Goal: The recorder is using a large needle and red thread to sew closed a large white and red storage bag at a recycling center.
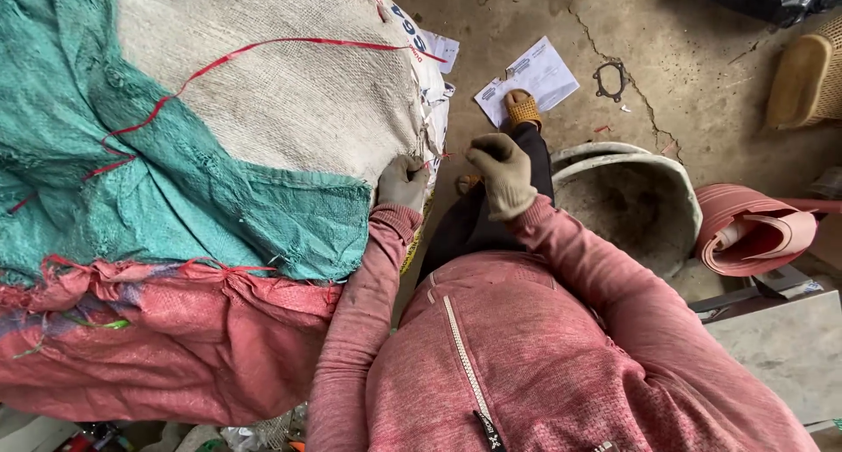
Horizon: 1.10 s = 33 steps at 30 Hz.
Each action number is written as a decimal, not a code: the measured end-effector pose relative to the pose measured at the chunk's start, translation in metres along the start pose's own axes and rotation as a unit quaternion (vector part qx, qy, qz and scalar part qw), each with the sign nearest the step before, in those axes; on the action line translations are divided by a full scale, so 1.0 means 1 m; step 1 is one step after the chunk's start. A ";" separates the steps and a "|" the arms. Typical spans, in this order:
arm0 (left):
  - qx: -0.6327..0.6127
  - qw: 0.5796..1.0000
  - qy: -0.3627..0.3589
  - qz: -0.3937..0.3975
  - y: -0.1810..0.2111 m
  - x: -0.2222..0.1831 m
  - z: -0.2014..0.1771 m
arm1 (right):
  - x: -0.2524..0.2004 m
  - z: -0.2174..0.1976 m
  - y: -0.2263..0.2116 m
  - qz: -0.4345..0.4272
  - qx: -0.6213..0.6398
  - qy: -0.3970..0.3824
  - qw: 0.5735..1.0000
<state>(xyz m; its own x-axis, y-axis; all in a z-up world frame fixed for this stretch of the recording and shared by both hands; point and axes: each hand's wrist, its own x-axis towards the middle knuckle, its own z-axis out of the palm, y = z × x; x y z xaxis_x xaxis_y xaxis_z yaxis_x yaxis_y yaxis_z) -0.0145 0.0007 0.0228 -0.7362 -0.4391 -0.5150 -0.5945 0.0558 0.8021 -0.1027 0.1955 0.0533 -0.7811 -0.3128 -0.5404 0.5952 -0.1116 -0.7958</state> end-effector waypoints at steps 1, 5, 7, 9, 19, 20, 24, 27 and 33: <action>0.045 0.997 -0.001 -0.060 0.022 -0.006 0.000 | -0.015 0.001 -0.014 -0.035 -0.020 -0.039 0.998; 0.124 0.992 0.000 -0.029 0.028 -0.007 -0.002 | -0.023 0.010 -0.018 -0.301 -0.237 -0.154 0.911; 0.145 0.989 0.002 -0.033 0.033 -0.009 -0.002 | -0.018 0.025 -0.029 -0.260 -0.310 -0.152 0.902; 0.167 0.985 0.005 -0.038 0.031 -0.009 -0.002 | -0.010 0.033 -0.027 -0.215 -0.379 -0.151 0.887; 0.163 0.985 0.023 0.044 0.014 -0.008 -0.002 | 0.013 0.043 0.022 -0.048 -0.174 -0.102 0.978; 0.170 0.985 0.025 0.030 0.020 -0.010 -0.002 | 0.015 0.043 0.022 -0.045 -0.191 -0.087 0.977; 0.104 0.993 0.026 0.051 0.001 -0.008 0.000 | 0.016 0.052 -0.005 0.105 -0.149 -0.066 0.981; 0.165 0.985 0.035 0.043 0.004 -0.009 -0.001 | 0.021 0.051 0.003 0.103 -0.148 -0.077 0.981; 0.223 0.962 0.051 0.148 0.004 -0.009 -0.003 | 0.029 0.050 0.033 0.093 -0.094 -0.051 0.990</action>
<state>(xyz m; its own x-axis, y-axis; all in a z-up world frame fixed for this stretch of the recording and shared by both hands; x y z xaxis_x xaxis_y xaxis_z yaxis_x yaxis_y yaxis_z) -0.0094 0.0024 0.0320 -0.8723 -0.4299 -0.2327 -0.4600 0.5607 0.6885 -0.0961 0.1359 0.0253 -0.6333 -0.4059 -0.6590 0.6732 0.1311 -0.7277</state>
